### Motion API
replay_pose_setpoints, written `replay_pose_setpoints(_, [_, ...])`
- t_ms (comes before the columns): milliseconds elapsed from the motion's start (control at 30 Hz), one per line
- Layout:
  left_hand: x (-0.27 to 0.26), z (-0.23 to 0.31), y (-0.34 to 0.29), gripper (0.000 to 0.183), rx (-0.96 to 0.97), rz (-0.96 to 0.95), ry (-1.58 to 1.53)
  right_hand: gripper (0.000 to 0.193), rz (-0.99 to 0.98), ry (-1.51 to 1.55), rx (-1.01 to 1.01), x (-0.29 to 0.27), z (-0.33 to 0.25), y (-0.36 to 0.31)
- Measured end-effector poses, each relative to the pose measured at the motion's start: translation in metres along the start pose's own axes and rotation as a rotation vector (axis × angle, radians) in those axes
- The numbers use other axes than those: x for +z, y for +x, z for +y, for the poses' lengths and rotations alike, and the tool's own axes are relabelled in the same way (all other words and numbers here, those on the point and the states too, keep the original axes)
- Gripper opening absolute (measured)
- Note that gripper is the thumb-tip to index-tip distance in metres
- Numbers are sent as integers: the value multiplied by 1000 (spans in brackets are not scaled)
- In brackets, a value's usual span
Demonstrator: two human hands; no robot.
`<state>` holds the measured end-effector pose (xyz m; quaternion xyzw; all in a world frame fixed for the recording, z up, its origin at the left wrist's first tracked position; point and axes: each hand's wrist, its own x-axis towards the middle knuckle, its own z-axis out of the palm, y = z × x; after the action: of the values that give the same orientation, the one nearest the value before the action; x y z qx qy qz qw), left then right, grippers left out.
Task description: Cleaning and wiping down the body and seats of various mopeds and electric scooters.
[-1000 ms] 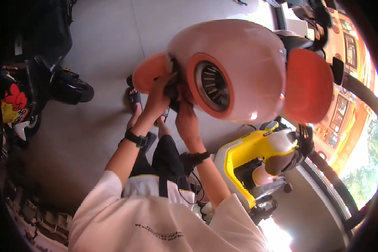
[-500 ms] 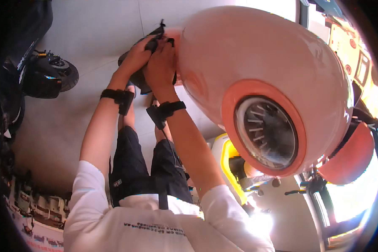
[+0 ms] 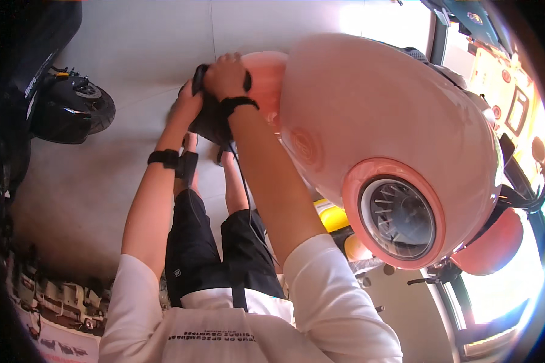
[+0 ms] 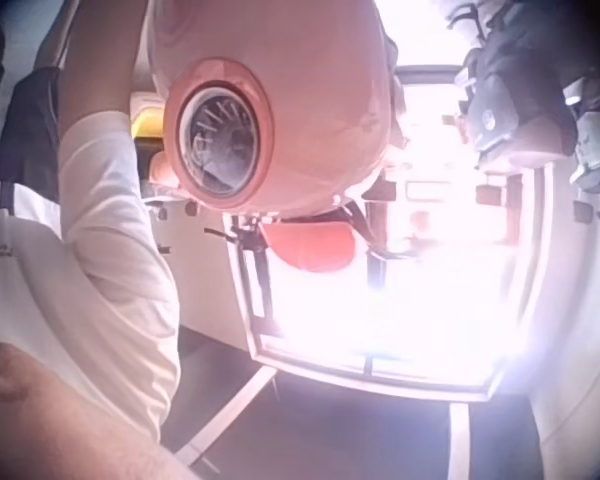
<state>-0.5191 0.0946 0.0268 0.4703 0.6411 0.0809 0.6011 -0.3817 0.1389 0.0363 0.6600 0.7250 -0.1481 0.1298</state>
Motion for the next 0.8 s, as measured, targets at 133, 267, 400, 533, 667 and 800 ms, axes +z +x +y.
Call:
replay_pose_setpoints(133, [-41,-69,-26,55,-72,-60,140,33,-207,-20,-321,-5,-50,-17])
replay_pose_setpoints(267, [-8,-10,-57,49,191,-79,-354,27,197,-96,-274,10,27,-6])
replay_pose_setpoints(400, [-9,3,-51,51,387,35,-165,20,32,-90,-276,-21,14,14])
replay_pose_setpoints(533, [-7,21,-70,46,438,112,-62,24,-23,187,-123,-21,5,-26])
replay_pose_setpoints(667, [-24,27,-88,45,165,41,-145,43,191,203,-247,-38,-19,-94])
replay_pose_setpoints(800, [-37,34,-96,58,-37,-174,-181,53,53,157,-400,-46,-7,-108])
